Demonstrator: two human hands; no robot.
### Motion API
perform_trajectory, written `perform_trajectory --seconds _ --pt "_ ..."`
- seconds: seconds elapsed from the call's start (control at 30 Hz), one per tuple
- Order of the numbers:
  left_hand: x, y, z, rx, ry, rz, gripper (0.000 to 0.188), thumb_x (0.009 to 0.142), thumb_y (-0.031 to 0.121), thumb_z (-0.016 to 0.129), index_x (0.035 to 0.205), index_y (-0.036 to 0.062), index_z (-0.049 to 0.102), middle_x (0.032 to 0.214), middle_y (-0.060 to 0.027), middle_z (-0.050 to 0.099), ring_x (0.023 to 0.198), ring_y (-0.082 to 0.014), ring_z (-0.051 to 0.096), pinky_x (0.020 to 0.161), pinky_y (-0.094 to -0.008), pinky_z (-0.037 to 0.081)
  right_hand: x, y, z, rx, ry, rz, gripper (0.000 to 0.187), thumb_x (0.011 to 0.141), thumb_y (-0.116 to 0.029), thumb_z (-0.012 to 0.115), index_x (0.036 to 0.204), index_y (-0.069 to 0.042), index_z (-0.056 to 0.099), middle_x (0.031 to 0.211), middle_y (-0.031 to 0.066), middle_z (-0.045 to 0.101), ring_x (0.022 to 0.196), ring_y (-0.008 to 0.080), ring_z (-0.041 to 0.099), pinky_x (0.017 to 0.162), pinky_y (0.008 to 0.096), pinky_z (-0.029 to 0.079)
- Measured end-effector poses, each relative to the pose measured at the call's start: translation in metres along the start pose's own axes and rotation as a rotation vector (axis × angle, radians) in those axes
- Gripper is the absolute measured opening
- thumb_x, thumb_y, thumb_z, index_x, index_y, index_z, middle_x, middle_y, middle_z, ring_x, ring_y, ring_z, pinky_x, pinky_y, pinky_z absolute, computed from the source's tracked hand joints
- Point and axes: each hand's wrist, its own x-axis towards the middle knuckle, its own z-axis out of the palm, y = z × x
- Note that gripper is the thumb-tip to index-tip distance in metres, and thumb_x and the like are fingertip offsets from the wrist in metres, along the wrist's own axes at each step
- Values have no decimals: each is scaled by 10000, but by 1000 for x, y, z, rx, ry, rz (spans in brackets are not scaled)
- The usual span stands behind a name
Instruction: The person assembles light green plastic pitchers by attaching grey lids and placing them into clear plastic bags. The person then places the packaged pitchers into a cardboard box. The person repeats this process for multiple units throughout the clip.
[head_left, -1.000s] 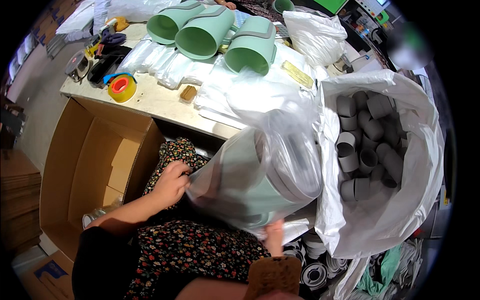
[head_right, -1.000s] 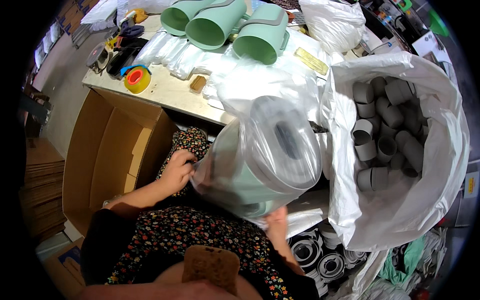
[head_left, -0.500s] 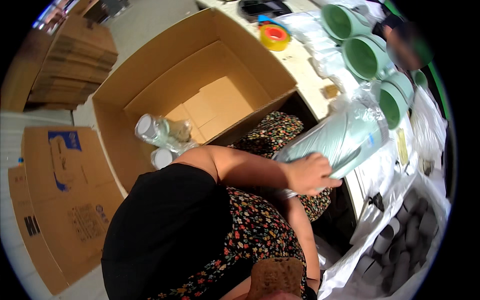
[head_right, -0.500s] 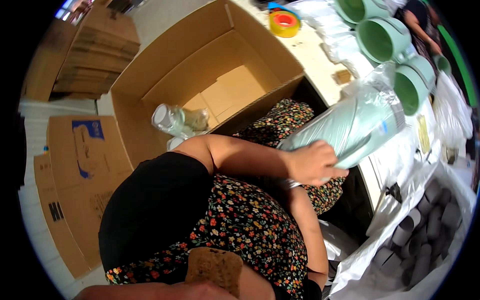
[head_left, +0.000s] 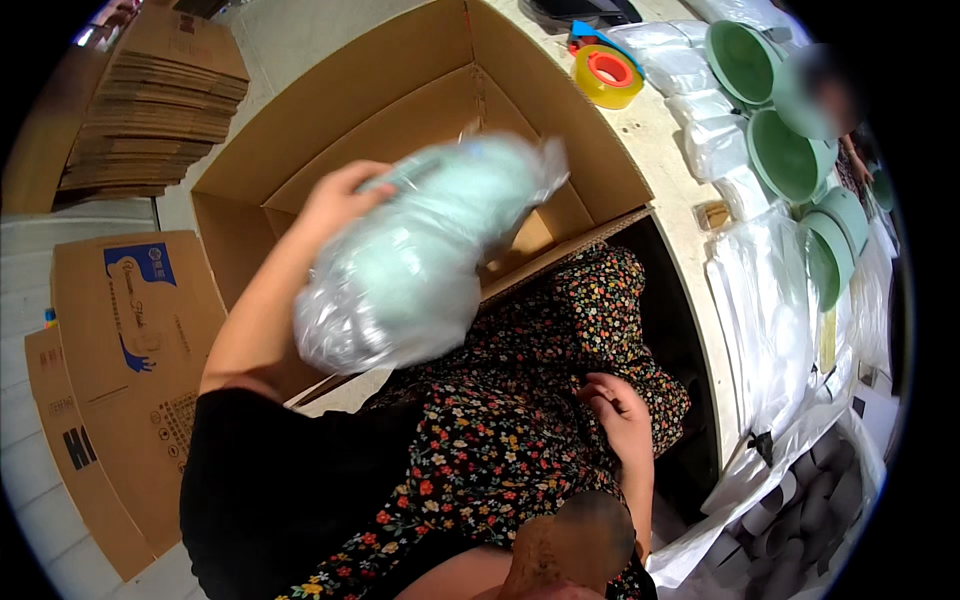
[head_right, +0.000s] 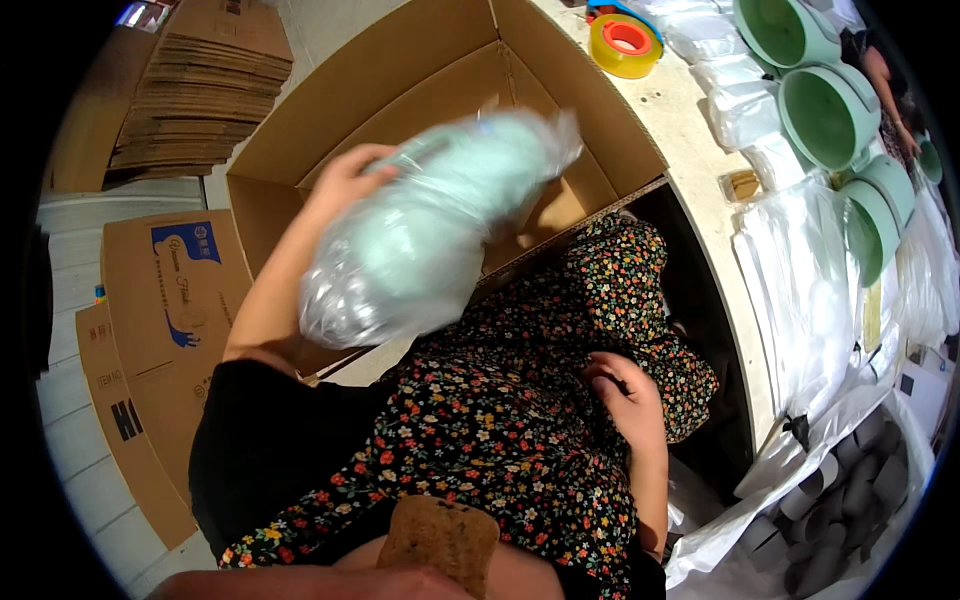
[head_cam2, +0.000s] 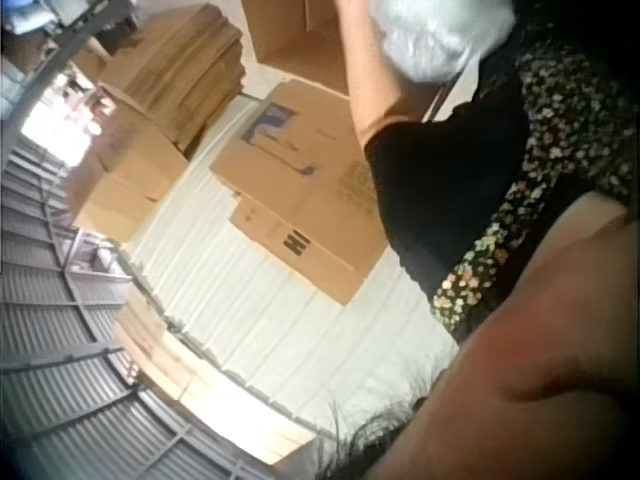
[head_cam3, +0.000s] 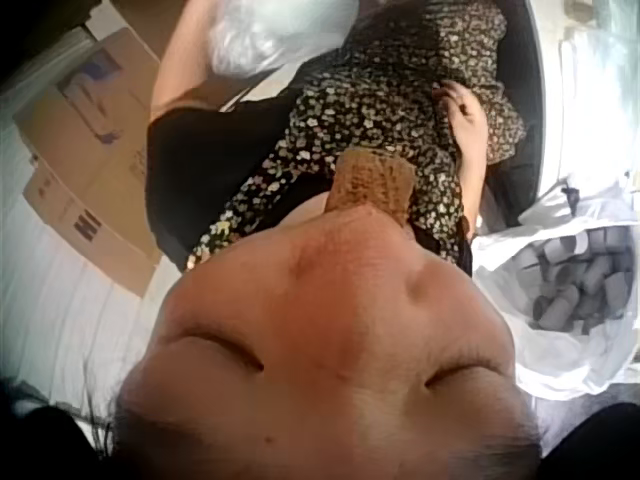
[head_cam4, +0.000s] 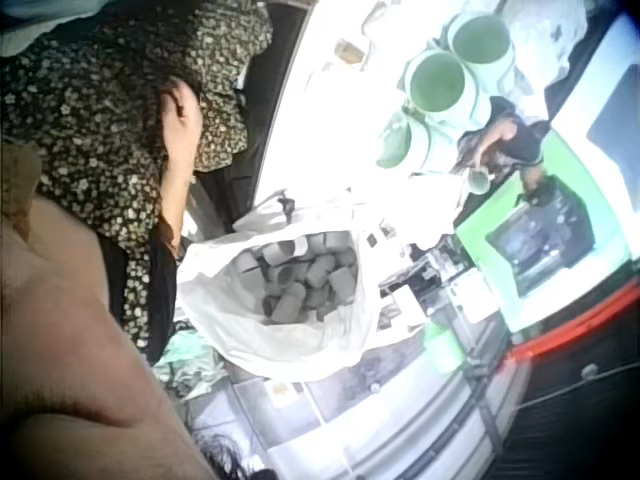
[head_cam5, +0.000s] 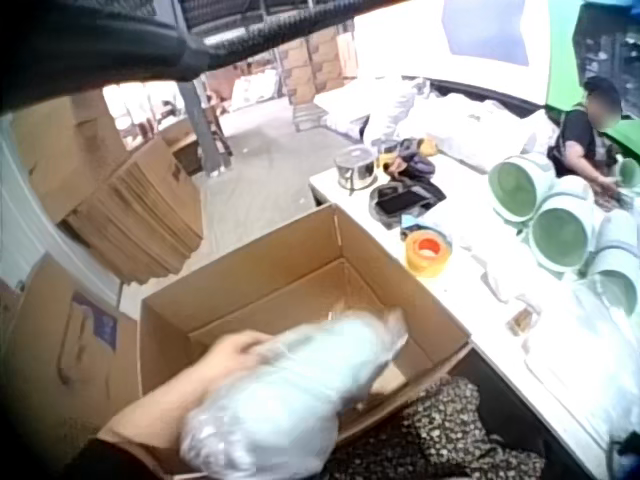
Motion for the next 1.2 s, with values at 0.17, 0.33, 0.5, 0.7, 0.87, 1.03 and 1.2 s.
perform_trajectory --seconds 0.17,0.33,0.5,0.7,0.87,1.03,1.2 --pt "76 -149 138 1021 -653 125 289 802 233 627 1037 63 623 947 -138 652 814 -241 621 734 -355 484 -4 1 7 -51 36 110 280 821 -7 606 1100 4 585 1013 59 635 941 134 593 824 254 452" --pt "89 -229 228 1159 -846 158 273 815 205 608 1046 60 615 950 -135 645 820 -236 614 740 -349 480 -38 4 -9 -63 187 242 261 848 -35 606 1108 -21 590 979 28 623 900 102 566 809 232 438" --pt "92 -259 232 1157 -906 96 258 827 177 590 1055 57 607 953 -133 638 826 -231 608 745 -342 476 -61 -8 -48 48 377 277 228 873 -92 600 1077 8 589 936 20 618 867 93 572 752 228 460" --pt "89 -282 230 1061 -880 -12 244 841 143 567 1066 54 597 956 -129 630 834 -224 600 751 -334 472 -14 -51 -175 -261 1203 -278 236 880 -138 574 1059 13 607 985 72 619 908 133 556 849 263 425" --pt "86 -294 226 810 -766 -77 235 854 115 548 1075 51 590 959 -127 623 840 -219 593 756 -328 468 44 -45 -275 -412 1199 -112 376 907 -283 517 1152 -1 557 1124 143 603 1047 250 550 912 316 402" --pt "109 -257 213 80 -391 29 228 866 87 529 1084 48 582 962 -124 617 846 -213 586 761 -321 465 58 -11 -188 -967 664 -391 267 785 -254 640 961 -53 642 975 145 618 972 317 556 868 378 441" --pt "54 67 212 59 -31 760 236 841 5 532 1072 22 580 997 -110 592 939 -213 541 815 -304 433 12 12 -169 -732 754 -255 261 791 -188 626 1006 -41 615 1018 137 610 984 313 557 866 380 438"
